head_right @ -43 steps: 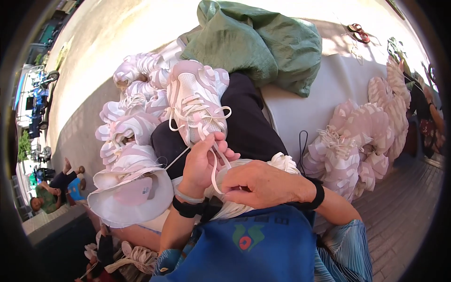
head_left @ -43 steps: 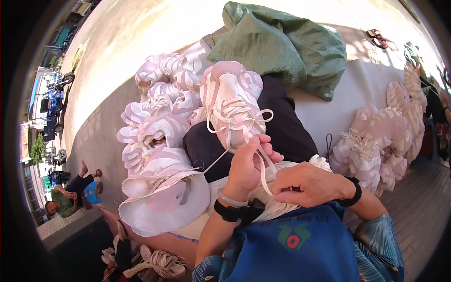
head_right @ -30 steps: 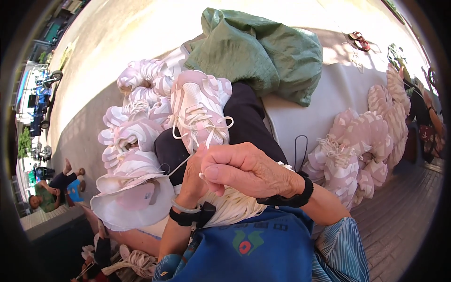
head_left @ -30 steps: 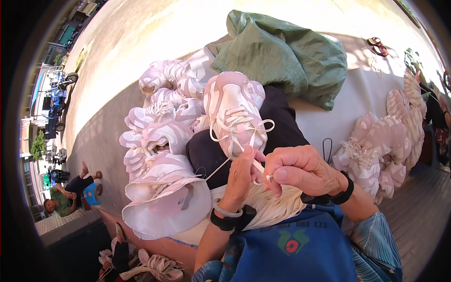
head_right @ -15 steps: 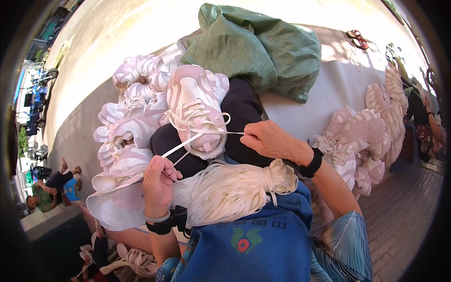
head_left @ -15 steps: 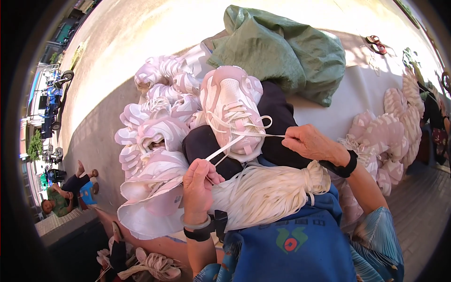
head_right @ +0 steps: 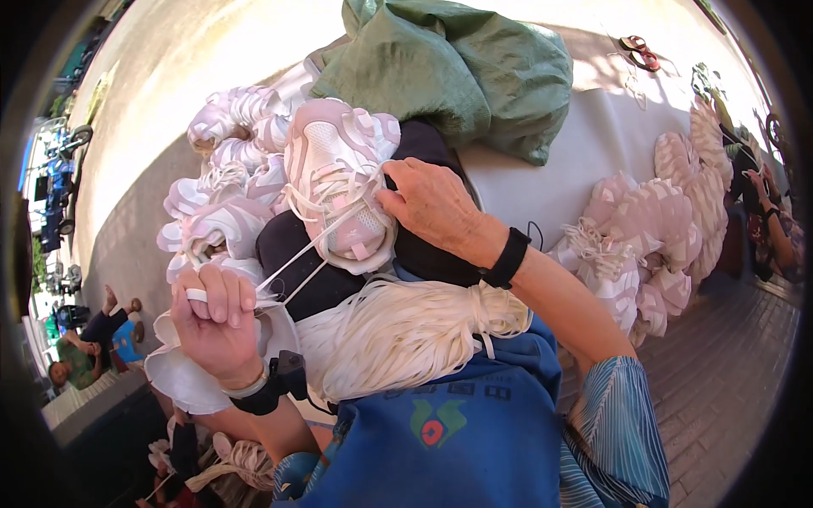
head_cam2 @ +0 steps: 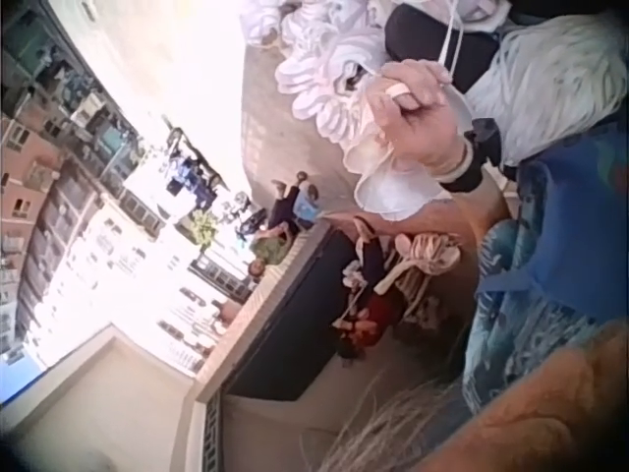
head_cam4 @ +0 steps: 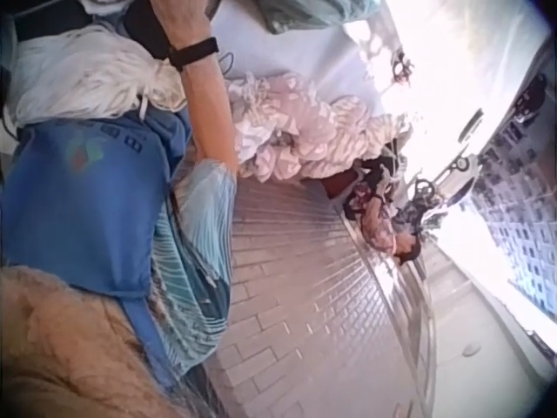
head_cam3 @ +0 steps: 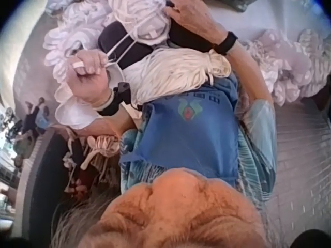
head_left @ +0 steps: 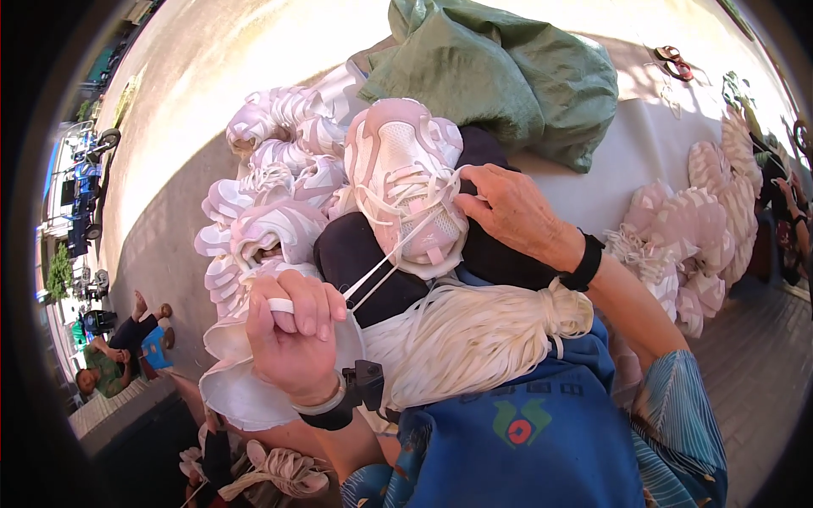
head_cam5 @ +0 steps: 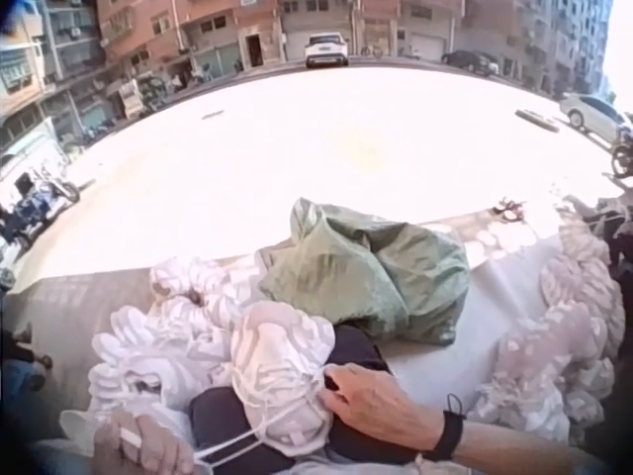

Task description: Lacing a pair of sneakers as part of a shoe manufacturing process.

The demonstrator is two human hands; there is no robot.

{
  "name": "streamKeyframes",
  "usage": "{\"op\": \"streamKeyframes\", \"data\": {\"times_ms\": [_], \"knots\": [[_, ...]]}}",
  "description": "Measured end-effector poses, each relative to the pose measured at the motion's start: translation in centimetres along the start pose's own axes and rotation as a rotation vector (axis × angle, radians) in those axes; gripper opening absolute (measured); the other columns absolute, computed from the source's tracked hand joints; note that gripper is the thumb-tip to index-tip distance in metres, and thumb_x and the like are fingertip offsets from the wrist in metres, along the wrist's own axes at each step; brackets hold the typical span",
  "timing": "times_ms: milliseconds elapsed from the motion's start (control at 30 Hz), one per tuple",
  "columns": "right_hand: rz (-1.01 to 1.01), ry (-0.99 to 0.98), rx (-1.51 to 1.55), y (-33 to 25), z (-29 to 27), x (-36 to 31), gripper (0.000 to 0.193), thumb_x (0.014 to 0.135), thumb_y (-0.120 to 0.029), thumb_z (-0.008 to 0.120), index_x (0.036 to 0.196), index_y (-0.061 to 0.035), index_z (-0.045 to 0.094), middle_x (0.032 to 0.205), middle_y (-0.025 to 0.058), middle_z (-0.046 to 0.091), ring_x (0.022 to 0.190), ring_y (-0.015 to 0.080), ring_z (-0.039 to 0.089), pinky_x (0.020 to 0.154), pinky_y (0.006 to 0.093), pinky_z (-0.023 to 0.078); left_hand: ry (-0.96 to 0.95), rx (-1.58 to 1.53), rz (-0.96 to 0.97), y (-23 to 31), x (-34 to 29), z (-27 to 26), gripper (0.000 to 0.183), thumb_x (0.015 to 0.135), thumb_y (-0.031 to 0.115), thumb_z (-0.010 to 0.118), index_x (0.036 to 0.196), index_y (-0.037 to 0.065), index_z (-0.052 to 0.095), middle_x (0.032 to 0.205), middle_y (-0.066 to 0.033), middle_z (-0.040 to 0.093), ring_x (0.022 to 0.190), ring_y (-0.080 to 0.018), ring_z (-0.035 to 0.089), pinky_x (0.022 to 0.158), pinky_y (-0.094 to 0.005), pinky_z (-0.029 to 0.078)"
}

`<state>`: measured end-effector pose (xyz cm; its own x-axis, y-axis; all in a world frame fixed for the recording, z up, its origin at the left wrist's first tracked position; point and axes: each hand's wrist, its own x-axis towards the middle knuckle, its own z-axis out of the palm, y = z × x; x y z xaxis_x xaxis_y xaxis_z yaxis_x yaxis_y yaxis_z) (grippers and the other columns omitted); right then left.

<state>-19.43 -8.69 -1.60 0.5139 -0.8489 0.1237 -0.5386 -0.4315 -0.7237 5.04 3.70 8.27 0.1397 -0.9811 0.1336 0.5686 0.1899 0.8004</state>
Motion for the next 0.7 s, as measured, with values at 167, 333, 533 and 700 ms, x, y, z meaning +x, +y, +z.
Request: {"op": "streamKeyframes", "data": {"times_ms": [167,333,533,700], "knots": [[0.02,0.051,-0.047,0.5,1.0,3.6,0.024,0.088,-0.019,0.063,0.099,0.0018,0.065,0.087,0.0219,0.066,0.08,0.0412,0.064,0.069,0.0456,0.05,0.104,0.648,-0.248,-0.6,0.1,1.7,0.037,0.101,0.019,0.051,0.069,0.002,0.046,0.064,-0.0056,0.046,0.055,-0.0124,0.04,0.052,-0.0285,0.036],[0.071,-0.059,0.02,0.9,0.3,3.3,0.023,0.089,-0.019,0.063,0.091,0.0032,0.067,0.074,0.0213,0.062,0.07,0.0365,0.063,0.065,0.042,0.049,-0.037,1.46,-0.292,-2.3,0.1,0.8,0.027,0.098,0.015,0.058,0.079,-0.001,0.047,0.068,-0.0152,0.046,0.057,-0.0272,0.047,0.055,-0.0391,0.039],[0.349,-0.277,0.419,2.7,-3.4,-0.4,0.037,0.095,-0.031,0.06,0.079,0.0023,0.066,0.059,0.0033,0.051,0.058,0.0101,0.044,0.055,0.0285,0.04,-0.067,1.472,-0.265,-3.7,0.4,0.8,0.016,0.094,0.009,0.061,0.085,0.0,0.051,0.076,-0.0168,0.054,0.065,-0.0353,0.052,0.06,-0.0403,0.044],[0.314,-0.398,0.501,0.9,-5.0,-1.9,0.031,0.094,-0.026,0.053,0.086,0.0014,0.066,0.069,0.0056,0.059,0.068,0.0134,0.052,0.066,0.0286,0.044,0.051,1.424,-0.319,-4.1,0.3,0.4,0.009,0.09,0.002,0.063,0.096,0.002,0.057,0.084,-0.0158,0.062,0.075,-0.034,0.061,0.066,-0.0387,0.049]]}}
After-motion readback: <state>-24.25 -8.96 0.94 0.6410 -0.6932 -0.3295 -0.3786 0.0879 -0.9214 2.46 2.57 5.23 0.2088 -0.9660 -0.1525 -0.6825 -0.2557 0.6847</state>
